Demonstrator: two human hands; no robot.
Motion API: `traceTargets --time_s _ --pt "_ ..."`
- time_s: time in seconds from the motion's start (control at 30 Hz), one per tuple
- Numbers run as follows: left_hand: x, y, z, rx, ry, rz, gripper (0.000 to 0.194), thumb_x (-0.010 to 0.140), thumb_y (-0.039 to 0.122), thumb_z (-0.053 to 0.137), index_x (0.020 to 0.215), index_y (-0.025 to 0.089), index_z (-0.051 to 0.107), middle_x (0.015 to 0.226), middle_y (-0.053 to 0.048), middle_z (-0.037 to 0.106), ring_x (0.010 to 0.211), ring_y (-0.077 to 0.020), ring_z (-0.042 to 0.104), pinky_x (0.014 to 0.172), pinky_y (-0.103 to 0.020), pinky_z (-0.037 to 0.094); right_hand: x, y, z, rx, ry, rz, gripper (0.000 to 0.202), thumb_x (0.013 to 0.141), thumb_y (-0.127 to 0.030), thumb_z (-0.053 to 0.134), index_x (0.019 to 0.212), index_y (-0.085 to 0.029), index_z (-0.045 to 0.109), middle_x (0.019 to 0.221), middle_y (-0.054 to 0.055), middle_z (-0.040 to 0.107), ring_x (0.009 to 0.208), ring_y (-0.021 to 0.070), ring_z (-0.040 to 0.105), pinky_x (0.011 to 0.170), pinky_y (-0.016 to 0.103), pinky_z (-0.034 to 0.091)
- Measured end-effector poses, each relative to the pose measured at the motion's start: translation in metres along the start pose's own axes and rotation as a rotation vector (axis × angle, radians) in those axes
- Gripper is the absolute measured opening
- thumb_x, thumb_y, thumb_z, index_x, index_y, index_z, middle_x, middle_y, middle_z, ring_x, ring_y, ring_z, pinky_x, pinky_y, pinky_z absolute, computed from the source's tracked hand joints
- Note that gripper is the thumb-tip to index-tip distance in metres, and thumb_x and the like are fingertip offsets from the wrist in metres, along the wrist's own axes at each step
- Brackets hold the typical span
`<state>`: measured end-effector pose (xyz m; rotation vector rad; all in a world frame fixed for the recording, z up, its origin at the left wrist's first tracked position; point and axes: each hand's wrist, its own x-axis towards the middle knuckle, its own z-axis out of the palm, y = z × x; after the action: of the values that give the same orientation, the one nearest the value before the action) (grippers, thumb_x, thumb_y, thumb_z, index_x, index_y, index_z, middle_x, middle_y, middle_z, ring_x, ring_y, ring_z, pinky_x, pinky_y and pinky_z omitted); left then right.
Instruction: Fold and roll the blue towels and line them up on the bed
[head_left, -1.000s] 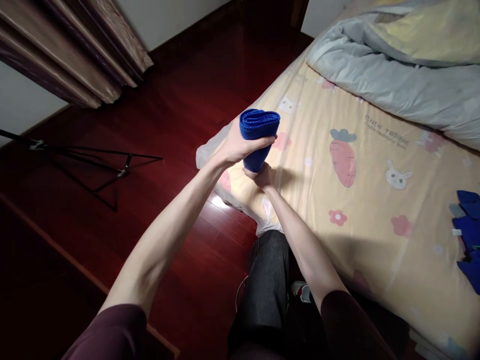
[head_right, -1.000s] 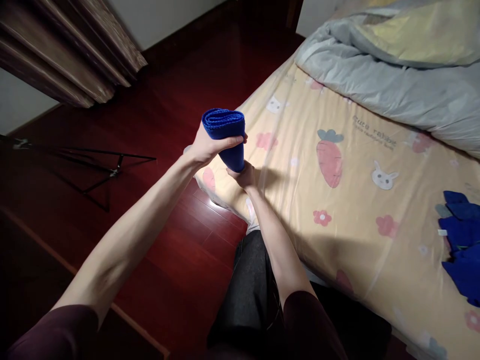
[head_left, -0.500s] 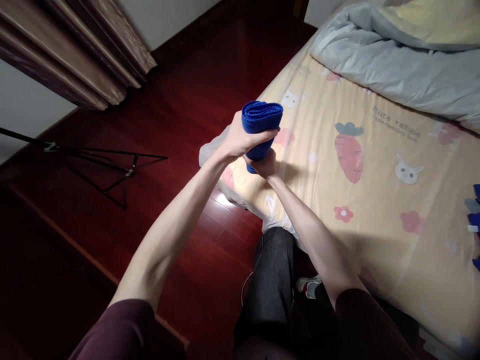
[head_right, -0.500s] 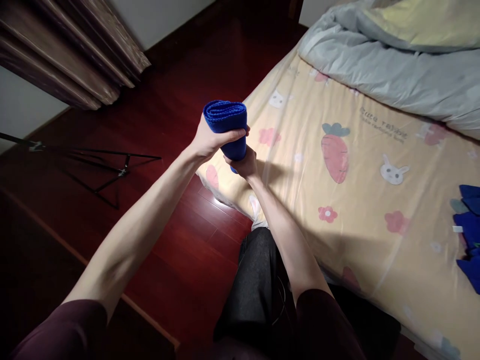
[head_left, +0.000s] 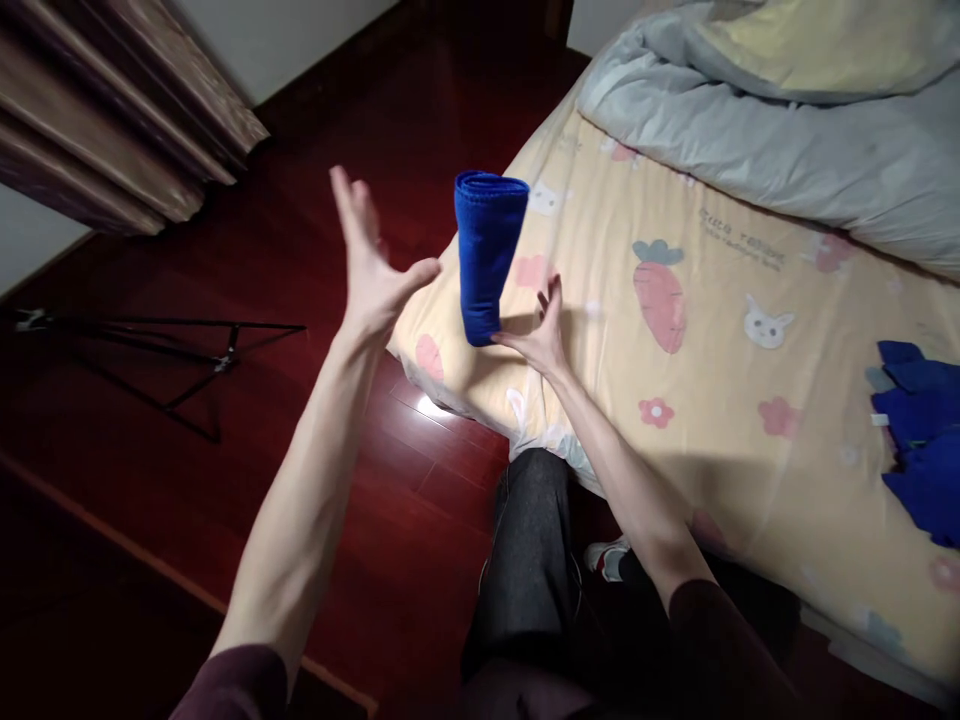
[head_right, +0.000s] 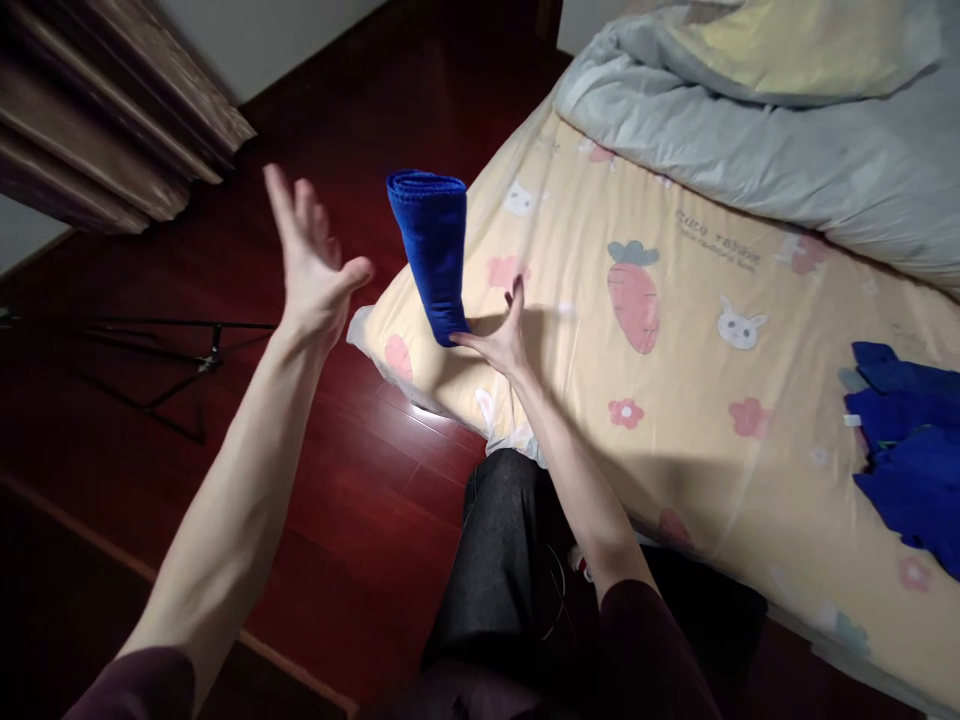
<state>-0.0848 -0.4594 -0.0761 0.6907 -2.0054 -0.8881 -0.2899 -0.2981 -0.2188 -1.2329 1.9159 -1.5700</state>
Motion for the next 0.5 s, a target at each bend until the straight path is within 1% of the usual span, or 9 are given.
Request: traceTargets --time_s 0.07,0.13,0.17,0.23,0.3,0.33,0.4,0.43,0.5 --pt "-0.049 0.007 -0.007 0.030 0.169 0.011 0.107 0.101 0.054 0.078 0.168 -0.003 0.016 0.173 -0.033 0.033 0.165 -0.0312 0.038 0.128 -0.063 0.038 -0.040 0.008 -0.047 0.002 0.068 0.038 0.156 0.063 -0.068 0.101 0.177 -0.027 0.003 0.185 0.022 0.005 0.169 0.0419 0.026 0.135 0.065 0.030" --pt "-0.120 0.023 0.004 0.030 0.266 -0.029 0.086 0.104 0.052 0.074 0.167 0.011 0.033 0.165 -0.023 0.049 0.156 -0.0270 0.050 0.130 -0.052 0.042 -0.092 0.016 -0.101 -0.024 0.139 0.075 0.144 0.065 -0.070 0.098 0.176 -0.030 0.016 0.182 0.020 0.018 0.165 0.0414 0.035 0.133 0.066 0.033" --pt "-0.163 0.035 0.015 0.052 0.207 -0.065 0.071 0.106 0.050 0.071 0.162 0.016 0.044 0.159 -0.019 0.055 0.152 -0.0268 0.055 0.128 -0.049 0.046 -0.120 0.021 -0.130 -0.043 0.183 0.112 0.134 0.068 -0.069 0.097 0.173 -0.030 0.025 0.179 0.020 0.027 0.162 0.0403 0.040 0.131 0.065 0.036" --pt "-0.252 0.065 0.044 0.091 -0.119 -0.101 0.050 0.109 0.041 0.064 0.153 0.020 0.058 0.152 -0.016 0.062 0.147 -0.0291 0.059 0.126 -0.051 0.049 -0.175 0.029 -0.190 -0.066 0.325 0.208 0.112 0.071 -0.063 0.095 0.163 -0.027 0.042 0.170 0.020 0.042 0.152 0.0374 0.052 0.125 0.060 0.045" --pt "-0.334 0.096 0.072 0.122 -0.451 -0.116 0.051 0.108 0.038 0.063 0.155 0.021 0.059 0.163 -0.018 0.054 0.156 -0.0348 0.050 0.128 -0.057 0.046 -0.223 0.037 -0.251 -0.116 0.516 0.299 0.090 0.075 -0.055 0.091 0.150 -0.023 0.054 0.159 0.020 0.053 0.140 0.0334 0.061 0.119 0.056 0.052" --pt "-0.368 0.110 0.084 0.171 -0.557 -0.120 0.057 0.107 0.040 0.063 0.159 0.020 0.056 0.169 -0.020 0.047 0.161 -0.0397 0.042 0.127 -0.062 0.045 -0.243 0.040 -0.283 -0.147 0.628 0.340 0.081 0.077 -0.051 0.088 0.145 -0.021 0.057 0.153 0.020 0.058 0.134 0.0312 0.064 0.116 0.054 0.054" --pt "-0.415 0.130 0.102 0.328 -0.629 -0.176 0.062 0.107 0.040 0.060 0.166 0.020 0.052 0.180 -0.020 0.031 0.168 -0.0461 0.025 0.129 -0.070 0.038 -0.275 0.046 -0.346 -0.205 0.866 0.416 0.065 0.079 -0.042 0.082 0.135 -0.018 0.059 0.140 0.019 0.063 0.123 0.0274 0.068 0.112 0.051 0.056" --pt "-0.428 0.135 0.108 0.379 -0.640 -0.189 0.064 0.108 0.040 0.058 0.168 0.021 0.050 0.183 -0.019 0.025 0.169 -0.0473 0.020 0.129 -0.072 0.036 -0.289 0.048 -0.377 -0.228 0.979 0.447 0.059 0.079 -0.038 0.079 0.131 -0.017 0.059 0.135 0.018 0.065 0.119 0.0260 0.069 0.111 0.050 0.056" --pt "-0.436 0.138 0.117 0.442 -0.637 -0.188 0.064 0.110 0.041 0.054 0.170 0.021 0.049 0.185 -0.018 0.018 0.170 -0.0481 0.018 0.129 -0.072 0.036 -0.312 0.048 -0.435 -0.270 1.146 0.490 0.051 0.080 -0.030 0.074 0.126 -0.018 0.057 0.128 0.016 0.066 0.114 0.0242 0.069 0.109 0.048 0.057"
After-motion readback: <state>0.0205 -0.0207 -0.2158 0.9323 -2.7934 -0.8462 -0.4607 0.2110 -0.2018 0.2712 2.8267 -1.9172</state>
